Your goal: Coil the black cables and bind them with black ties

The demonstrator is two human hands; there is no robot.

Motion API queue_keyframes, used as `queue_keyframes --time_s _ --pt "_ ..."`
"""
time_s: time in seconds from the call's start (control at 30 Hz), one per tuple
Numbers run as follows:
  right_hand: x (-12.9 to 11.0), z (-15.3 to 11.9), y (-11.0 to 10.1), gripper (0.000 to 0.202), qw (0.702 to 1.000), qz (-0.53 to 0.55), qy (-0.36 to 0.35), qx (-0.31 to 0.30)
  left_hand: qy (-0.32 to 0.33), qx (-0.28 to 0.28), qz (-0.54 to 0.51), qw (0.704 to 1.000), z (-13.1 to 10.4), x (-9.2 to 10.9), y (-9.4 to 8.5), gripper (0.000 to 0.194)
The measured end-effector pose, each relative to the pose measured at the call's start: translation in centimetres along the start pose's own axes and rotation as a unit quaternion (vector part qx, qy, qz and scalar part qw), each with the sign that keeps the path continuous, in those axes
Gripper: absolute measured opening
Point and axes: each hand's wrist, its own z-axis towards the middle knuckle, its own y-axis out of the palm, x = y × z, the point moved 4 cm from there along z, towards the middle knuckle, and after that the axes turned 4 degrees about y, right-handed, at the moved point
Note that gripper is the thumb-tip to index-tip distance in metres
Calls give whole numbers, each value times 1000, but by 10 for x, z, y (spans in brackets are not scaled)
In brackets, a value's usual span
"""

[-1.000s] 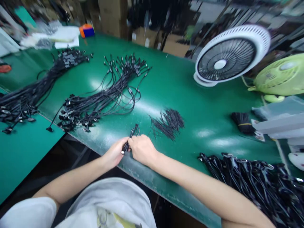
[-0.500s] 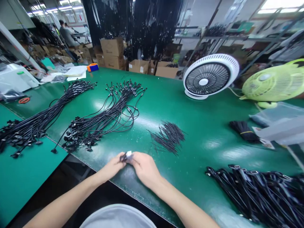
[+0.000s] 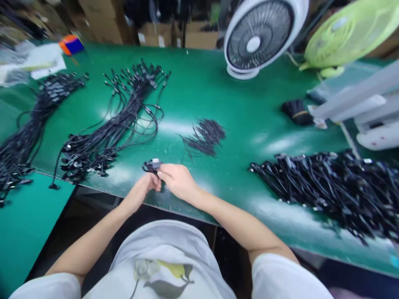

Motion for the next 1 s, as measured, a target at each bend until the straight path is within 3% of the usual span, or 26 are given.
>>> queue_keyframes --time_s 0.13,0.2,0.3,0.4,0.47,0.57,0.67,0.77,0.87,1.0 --pt "1 0 5 29 987 143 34 -61 -38 31 3 999 1 -4 -6 42" --pt "4 -1 5 29 988 138 43 -58 -20 41 59 997 1 6 -10 37" --pt "0 -4 5 31 999 -52 1 -5 22 38 166 985 2 21 -12 18" --pt "-9 -9 7 36 950 -299 -42 80 15 20 172 985 7 22 -9 33" --pt "-11 -12 12 39 921 -373 -56 103 -5 41 117 992 11 16 -8 36" --pt "-8 -16 26 51 904 -407 -70 108 -28 88 44 995 15 5 -9 32" --pt "3 -19 35 54 888 -444 -42 112 -44 81 13 996 16 -1 -11 33" --pt "9 -20 35 52 878 -460 -57 115 -40 61 -9 997 16 4 -20 49" --pt "12 -22 28 51 873 -463 -94 122 -31 96 -19 995 17 15 -38 63" --pt "17 -26 24 48 872 -458 -115 130 -62 132 -27 989 15 22 -52 46"
